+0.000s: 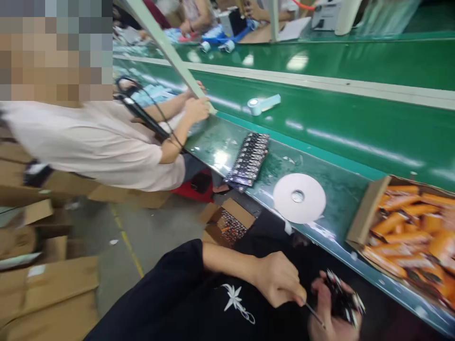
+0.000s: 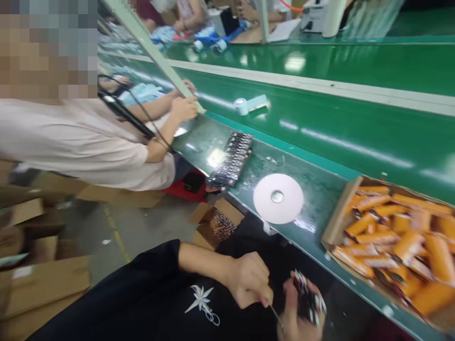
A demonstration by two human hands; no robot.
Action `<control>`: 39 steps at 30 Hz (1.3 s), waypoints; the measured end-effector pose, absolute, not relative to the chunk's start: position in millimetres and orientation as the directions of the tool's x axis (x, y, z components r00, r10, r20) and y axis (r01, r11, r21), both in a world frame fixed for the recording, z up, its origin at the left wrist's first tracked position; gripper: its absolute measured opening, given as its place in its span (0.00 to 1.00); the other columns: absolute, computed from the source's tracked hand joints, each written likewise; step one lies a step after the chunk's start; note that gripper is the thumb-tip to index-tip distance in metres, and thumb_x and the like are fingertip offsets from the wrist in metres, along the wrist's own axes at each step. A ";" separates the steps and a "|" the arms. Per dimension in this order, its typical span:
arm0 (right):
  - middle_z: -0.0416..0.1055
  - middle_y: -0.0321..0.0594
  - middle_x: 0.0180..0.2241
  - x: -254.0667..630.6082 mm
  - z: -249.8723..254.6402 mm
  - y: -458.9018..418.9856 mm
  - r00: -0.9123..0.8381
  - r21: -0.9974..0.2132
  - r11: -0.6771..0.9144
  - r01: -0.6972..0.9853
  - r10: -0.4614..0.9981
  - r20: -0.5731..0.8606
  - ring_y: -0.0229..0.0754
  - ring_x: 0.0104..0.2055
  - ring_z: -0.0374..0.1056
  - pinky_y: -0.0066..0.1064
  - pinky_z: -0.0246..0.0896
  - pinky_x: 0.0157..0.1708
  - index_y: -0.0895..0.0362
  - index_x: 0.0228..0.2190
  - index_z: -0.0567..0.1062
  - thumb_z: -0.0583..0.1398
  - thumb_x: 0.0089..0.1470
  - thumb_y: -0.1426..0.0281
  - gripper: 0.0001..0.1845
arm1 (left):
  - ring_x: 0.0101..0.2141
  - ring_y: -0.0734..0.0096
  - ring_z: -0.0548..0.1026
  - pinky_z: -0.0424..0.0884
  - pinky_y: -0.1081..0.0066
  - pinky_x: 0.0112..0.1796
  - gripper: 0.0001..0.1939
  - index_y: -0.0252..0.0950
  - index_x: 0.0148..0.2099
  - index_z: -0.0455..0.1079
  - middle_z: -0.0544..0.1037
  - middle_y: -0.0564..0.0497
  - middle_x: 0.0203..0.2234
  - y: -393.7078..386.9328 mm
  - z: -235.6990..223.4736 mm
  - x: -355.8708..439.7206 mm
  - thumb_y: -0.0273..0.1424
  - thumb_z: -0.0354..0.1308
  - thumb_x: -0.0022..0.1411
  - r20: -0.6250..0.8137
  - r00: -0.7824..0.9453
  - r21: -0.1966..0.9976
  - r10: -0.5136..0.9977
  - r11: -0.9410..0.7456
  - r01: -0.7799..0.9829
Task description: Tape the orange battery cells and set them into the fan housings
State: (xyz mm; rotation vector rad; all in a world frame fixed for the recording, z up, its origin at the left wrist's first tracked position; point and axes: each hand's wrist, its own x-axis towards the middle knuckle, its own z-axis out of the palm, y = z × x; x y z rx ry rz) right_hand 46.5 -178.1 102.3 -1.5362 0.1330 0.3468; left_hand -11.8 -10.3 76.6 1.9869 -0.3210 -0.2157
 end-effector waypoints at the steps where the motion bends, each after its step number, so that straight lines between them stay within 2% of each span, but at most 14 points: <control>1: 0.80 0.36 0.36 46.1 102.5 -175.8 0.951 -0.955 0.025 -0.297 0.096 -0.293 0.40 0.29 0.74 0.32 0.74 0.31 0.52 0.42 0.75 0.76 0.57 0.56 0.22 | 0.20 0.72 0.70 0.70 0.72 0.26 0.09 0.40 0.34 0.78 0.72 0.53 0.18 -16.3 78.1 -14.1 0.34 0.62 0.69 0.068 0.927 0.860 -0.370 -0.449 -0.242; 3: 0.82 0.37 0.37 51.4 108.9 -173.9 0.951 -0.939 0.158 -0.306 0.106 -0.291 0.39 0.26 0.72 0.32 0.71 0.27 0.50 0.42 0.73 0.76 0.56 0.56 0.22 | 0.17 0.72 0.65 0.65 0.69 0.23 0.11 0.40 0.36 0.76 0.66 0.56 0.16 -25.9 83.9 -19.0 0.34 0.57 0.73 0.292 0.883 0.763 -0.368 -0.467 -0.447; 5: 0.82 0.39 0.38 66.3 123.2 -179.9 0.935 -0.889 0.301 -0.344 0.199 -0.294 0.40 0.23 0.70 0.33 0.67 0.21 0.48 0.41 0.72 0.76 0.52 0.53 0.25 | 0.17 0.70 0.65 0.64 0.68 0.23 0.16 0.38 0.40 0.75 0.67 0.55 0.17 -26.1 92.2 -22.2 0.33 0.49 0.78 0.493 0.841 0.708 -0.224 -0.458 -0.537; 7: 0.81 0.38 0.35 90.0 143.6 -197.6 0.906 -0.840 0.360 -0.406 0.280 -0.318 0.41 0.21 0.67 0.32 0.61 0.17 0.47 0.42 0.71 0.76 0.47 0.47 0.30 | 0.19 0.70 0.67 0.63 0.68 0.24 0.16 0.36 0.44 0.74 0.70 0.54 0.19 -16.3 98.4 -19.8 0.31 0.45 0.81 0.544 0.832 0.726 -0.103 -0.440 -0.529; 11: 0.71 0.30 0.27 145.5 196.9 -263.0 0.941 -0.915 0.253 -0.315 0.206 -0.267 0.36 0.17 0.58 0.30 0.54 0.17 0.46 0.44 0.70 0.73 0.43 0.42 0.34 | 0.21 0.72 0.73 0.70 0.72 0.25 0.14 0.36 0.46 0.75 0.77 0.53 0.23 5.7 100.4 -7.7 0.28 0.48 0.80 0.481 0.869 0.773 -0.116 -0.412 -0.483; 14: 0.74 0.34 0.33 191.3 237.7 -313.3 0.999 -0.987 -0.158 0.024 -0.032 0.029 0.38 0.23 0.64 0.35 0.61 0.26 0.48 0.47 0.71 0.70 0.50 0.49 0.29 | 0.22 0.74 0.76 0.74 0.75 0.27 0.12 0.36 0.46 0.78 0.81 0.53 0.25 14.8 96.6 -10.5 0.27 0.52 0.78 0.449 0.883 0.764 -0.136 -0.455 -0.458; 17: 0.77 0.54 0.45 241.6 266.6 -346.9 0.932 -0.795 -0.595 0.119 -0.210 0.297 0.47 0.41 0.74 0.42 0.64 0.41 0.60 0.55 0.73 0.70 0.59 0.62 0.27 | 0.28 0.71 0.83 0.79 0.75 0.34 0.14 0.37 0.46 0.82 0.86 0.51 0.30 27.4 85.8 -20.5 0.29 0.54 0.78 0.351 0.935 0.735 -0.050 -0.604 -0.308; 20: 0.75 0.67 0.55 280.9 274.0 -364.3 0.929 -0.329 -0.944 -0.005 -0.126 0.347 0.52 0.54 0.73 0.44 0.58 0.47 0.70 0.64 0.71 0.68 0.66 0.68 0.31 | 0.36 0.63 0.87 0.82 0.70 0.43 0.17 0.36 0.44 0.84 0.89 0.47 0.36 47.8 66.4 -35.3 0.34 0.54 0.77 0.234 0.960 0.671 0.157 -0.740 -0.043; 21: 0.74 0.68 0.57 289.3 271.4 -367.6 0.945 -0.172 -0.985 -0.032 -0.086 0.316 0.53 0.55 0.72 0.45 0.55 0.47 0.69 0.66 0.70 0.67 0.68 0.67 0.31 | 0.37 0.60 0.88 0.82 0.69 0.44 0.18 0.36 0.43 0.84 0.89 0.46 0.37 56.4 58.7 -42.0 0.36 0.53 0.77 0.192 0.953 0.651 0.233 -0.758 0.054; 23: 0.74 0.67 0.59 300.0 261.4 -371.5 0.969 -0.023 -0.997 -0.079 -0.082 0.231 0.54 0.55 0.72 0.47 0.52 0.46 0.65 0.68 0.71 0.64 0.72 0.65 0.29 | 0.40 0.54 0.88 0.82 0.64 0.45 0.21 0.35 0.44 0.84 0.89 0.43 0.40 76.5 43.0 -57.9 0.40 0.51 0.76 0.090 0.918 0.602 0.385 -0.756 0.258; 28: 0.76 0.70 0.55 311.0 236.0 -374.9 0.932 0.000 -0.959 -0.282 -0.274 0.237 0.56 0.50 0.71 0.48 0.47 0.42 0.66 0.69 0.70 0.62 0.73 0.62 0.31 | 0.39 0.44 0.86 0.78 0.59 0.37 0.26 0.36 0.47 0.83 0.88 0.39 0.36 135.9 10.7 -91.3 0.45 0.46 0.74 -0.199 0.731 0.355 0.653 -0.647 0.675; 33: 0.70 0.67 0.65 322.6 228.5 -380.8 0.992 0.050 -0.994 -0.099 -0.095 0.079 0.58 0.61 0.67 0.49 0.49 0.48 0.65 0.70 0.69 0.61 0.72 0.64 0.32 | 0.33 0.46 0.84 0.75 0.61 0.34 0.17 0.32 0.43 0.81 0.85 0.37 0.29 156.2 -12.5 -88.0 0.32 0.51 0.65 -0.548 0.622 0.157 0.560 -0.661 0.734; 36: 0.63 0.63 0.72 322.7 228.8 -388.7 1.000 0.063 -0.998 -0.022 -0.021 0.012 0.57 0.70 0.61 0.49 0.52 0.54 0.67 0.73 0.65 0.60 0.73 0.64 0.34 | 0.44 0.43 0.84 0.78 0.57 0.42 0.19 0.30 0.49 0.80 0.86 0.33 0.42 139.2 -17.1 -83.1 0.30 0.51 0.64 -0.519 0.613 0.126 0.596 -0.656 0.744; 39: 0.60 0.61 0.74 315.3 229.9 -396.5 0.998 0.036 -0.998 0.049 0.050 0.028 0.56 0.76 0.56 0.48 0.54 0.62 0.70 0.73 0.64 0.62 0.72 0.66 0.35 | 0.53 0.48 0.81 0.76 0.54 0.55 0.21 0.31 0.52 0.78 0.85 0.32 0.51 115.6 -1.8 -79.1 0.32 0.45 0.72 -0.250 0.754 0.280 0.607 -0.700 0.657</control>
